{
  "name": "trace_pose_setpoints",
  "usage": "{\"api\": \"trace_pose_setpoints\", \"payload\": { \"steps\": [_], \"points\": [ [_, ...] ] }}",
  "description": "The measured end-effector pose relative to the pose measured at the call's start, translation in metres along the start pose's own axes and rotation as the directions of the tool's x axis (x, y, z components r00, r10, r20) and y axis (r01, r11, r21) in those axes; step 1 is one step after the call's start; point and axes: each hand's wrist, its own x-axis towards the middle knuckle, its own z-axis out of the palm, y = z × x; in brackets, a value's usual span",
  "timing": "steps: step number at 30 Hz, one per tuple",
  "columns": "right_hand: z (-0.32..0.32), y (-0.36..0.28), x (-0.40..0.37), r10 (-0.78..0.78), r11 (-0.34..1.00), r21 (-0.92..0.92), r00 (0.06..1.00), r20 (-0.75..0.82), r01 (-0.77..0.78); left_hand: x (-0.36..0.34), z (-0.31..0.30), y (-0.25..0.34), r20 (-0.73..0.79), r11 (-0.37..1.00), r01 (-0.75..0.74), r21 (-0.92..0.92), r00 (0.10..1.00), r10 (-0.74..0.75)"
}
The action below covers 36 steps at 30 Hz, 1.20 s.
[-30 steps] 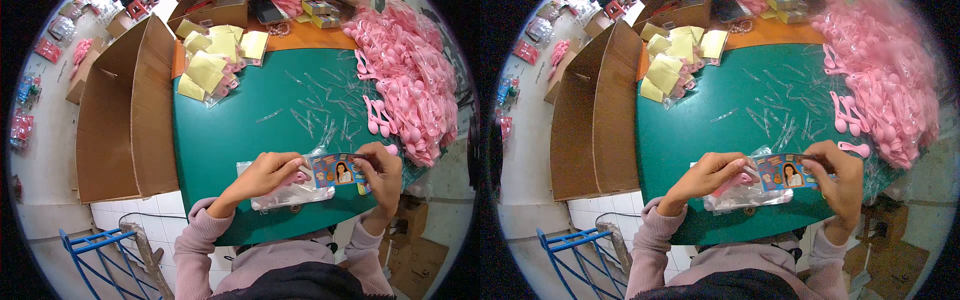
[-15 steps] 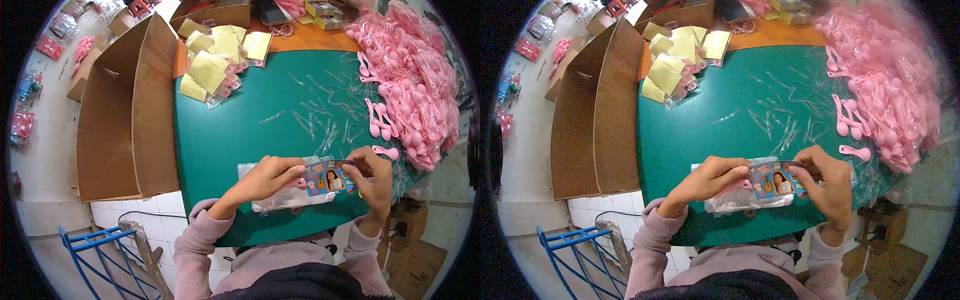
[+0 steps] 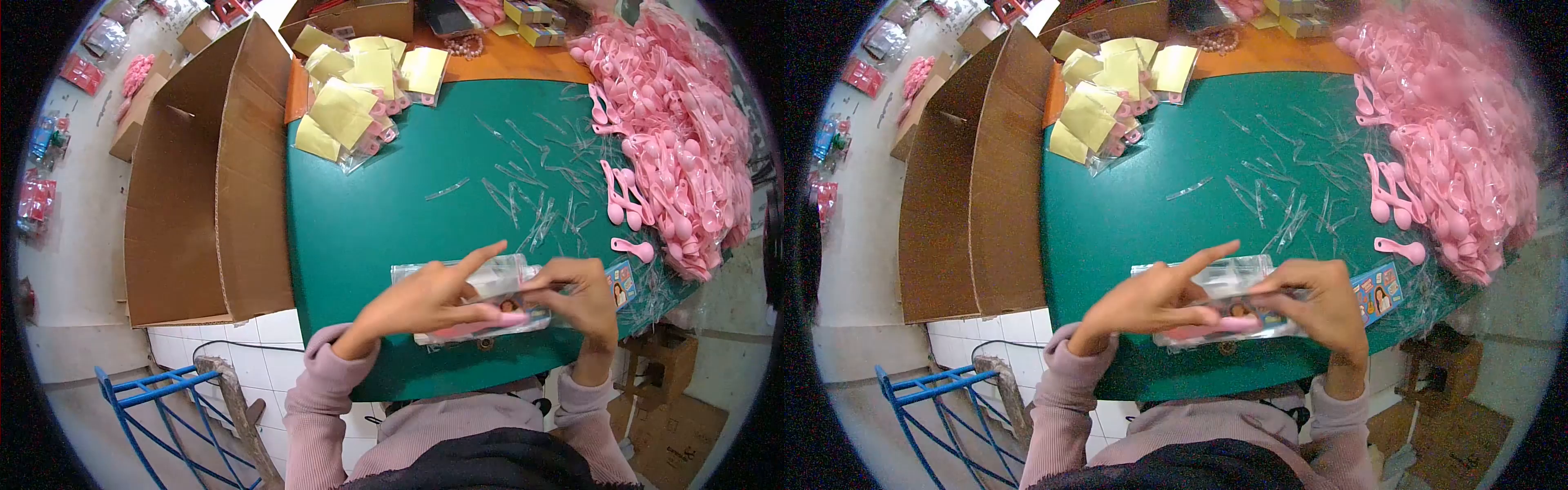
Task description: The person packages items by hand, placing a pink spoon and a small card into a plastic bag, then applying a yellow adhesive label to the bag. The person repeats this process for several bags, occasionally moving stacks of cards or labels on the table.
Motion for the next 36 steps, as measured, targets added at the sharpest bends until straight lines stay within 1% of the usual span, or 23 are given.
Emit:
{"api": "trace_pose_setpoints", "payload": {
  "steps": [1, 2, 3, 5, 6, 7, 8, 10, 11, 13, 14, 15, 17, 18, 19, 20, 21, 23, 24, 27, 31, 34, 36],
  "points": [
    [-0.002, 0.002, -0.001, -0.001, 1.0, -0.001, 1.0, -0.001, 0.001, -0.002, -0.012, -0.001, 0.119, 1.0, -0.023, -0.003, 0.993, 0.023],
    [-0.003, 0.007, -0.001, 0.03, 0.999, 0.015, 0.991, -0.132, -0.028, -0.002, -0.019, -0.008, 0.09, 0.988, -0.125, -0.088, 0.987, 0.133],
    [-0.005, 0.013, -0.002, 0.063, 0.998, 0.035, 0.963, -0.261, -0.056, -0.001, -0.018, -0.012, 0.095, 0.988, -0.127, -0.089, 0.986, 0.135],
    [-0.005, 0.017, -0.001, -0.012, 0.999, -0.039, 0.96, -0.278, 0.001, 0.0, -0.018, -0.016, -0.101, 0.901, -0.029, -0.434, 0.995, -0.017],
    [0.0, 0.006, -0.001, 0.016, 0.99, 0.137, 0.967, -0.254, 0.02, 0.0, -0.02, -0.012, -0.115, 0.861, 0.039, -0.507, 0.987, -0.112],
    [0.003, -0.001, -0.002, 0.039, 0.95, 0.31, 0.974, -0.225, 0.033, -0.002, -0.02, -0.01, -0.116, 0.861, 0.039, -0.507, 0.987, -0.113],
    [0.0, -0.002, -0.004, 0.039, 0.951, 0.309, 0.973, -0.226, 0.033, -0.004, -0.02, -0.008, -0.107, 0.864, 0.037, -0.502, 0.989, -0.105],
    [-0.005, -0.002, -0.009, 0.238, 0.952, 0.215, 0.968, -0.083, -0.216, -0.006, -0.017, -0.009, -0.097, 0.865, 0.034, -0.5, 0.991, -0.095],
    [-0.004, -0.002, -0.01, 0.237, 0.953, 0.213, 0.968, -0.085, -0.215, -0.007, -0.014, -0.011, -0.108, 0.888, 0.011, -0.46, 0.992, -0.068],
    [0.0, -0.003, -0.011, 0.006, 0.997, 0.079, 0.971, -0.24, 0.013, -0.01, -0.005, -0.012, -0.119, 0.907, -0.012, -0.421, 0.992, -0.042],
    [0.002, -0.004, -0.011, 0.007, 0.997, 0.078, 0.971, -0.24, 0.012, -0.011, 0.004, -0.012, -0.329, 0.973, -0.063, -0.222, 0.944, -0.015],
    [0.006, -0.004, -0.012, -0.047, 0.998, 0.02, 0.947, -0.319, 0.056, -0.013, 0.013, -0.012, -0.515, 0.998, -0.066, -0.01, 0.856, 0.052],
    [0.02, -0.01, -0.012, -0.101, 0.995, -0.04, 0.914, -0.392, 0.093, -0.022, 0.03, -0.013, -0.557, 0.999, -0.033, 0.035, 0.829, 0.047],
    [0.032, -0.016, -0.009, -0.201, 0.97, -0.212, 0.892, -0.404, 0.123, -0.027, 0.041, -0.013, -0.462, 0.962, -0.073, -0.263, 0.885, -0.059],
    [0.039, -0.018, -0.01, -0.299, 0.915, -0.377, 0.868, -0.396, 0.143, -0.032, 0.051, -0.012, -0.334, 0.838, -0.075, -0.54, 0.933, -0.132],
    [0.041, -0.011, -0.014, -0.299, 0.9, -0.388, 0.929, -0.216, 0.199, -0.036, 0.059, -0.008, -0.256, 0.719, -0.053, -0.693, 0.95, -0.177],
    [0.044, -0.012, -0.017, -0.297, 0.901, -0.386, 0.931, -0.211, 0.2, -0.04, 0.062, -0.007, -0.259, 0.717, -0.052, -0.695, 0.949, -0.182],
    [0.051, -0.015, -0.024, -0.271, 0.848, -0.435, 0.953, 0.134, 0.302, -0.048, 0.068, -0.006, -0.306, 0.74, -0.005, -0.673, 0.912, -0.272],
    [0.052, -0.012, -0.028, -0.235, 0.84, -0.455, 0.954, 0.188, 0.296, -0.051, 0.072, -0.013, -0.277, 0.686, 0.009, -0.727, 0.911, -0.305],
    [0.058, -0.008, -0.029, -0.258, 0.773, -0.525, 0.932, 0.256, 0.358, -0.061, 0.079, -0.018, -0.3, 0.738, 0.034, -0.674, 0.9, -0.316],
    [0.07, -0.003, -0.024, -0.305, 0.782, -0.487, 0.92, 0.245, 0.389, -0.066, 0.082, -0.024, -0.27, 0.728, 0.075, -0.682, 0.899, -0.346],
    [0.073, -0.002, -0.018, -0.322, 0.745, -0.518, 0.907, 0.273, 0.42, -0.067, 0.082, -0.027, -0.32, 0.797, 0.051, -0.601, 0.899, -0.298],
    [0.072, -0.001, -0.016, -0.329, 0.697, -0.532, 0.874, 0.357, 0.48, -0.068, 0.083, -0.026, -0.394, 0.9, 0.075, -0.429, 0.881, -0.261]
  ]
}}
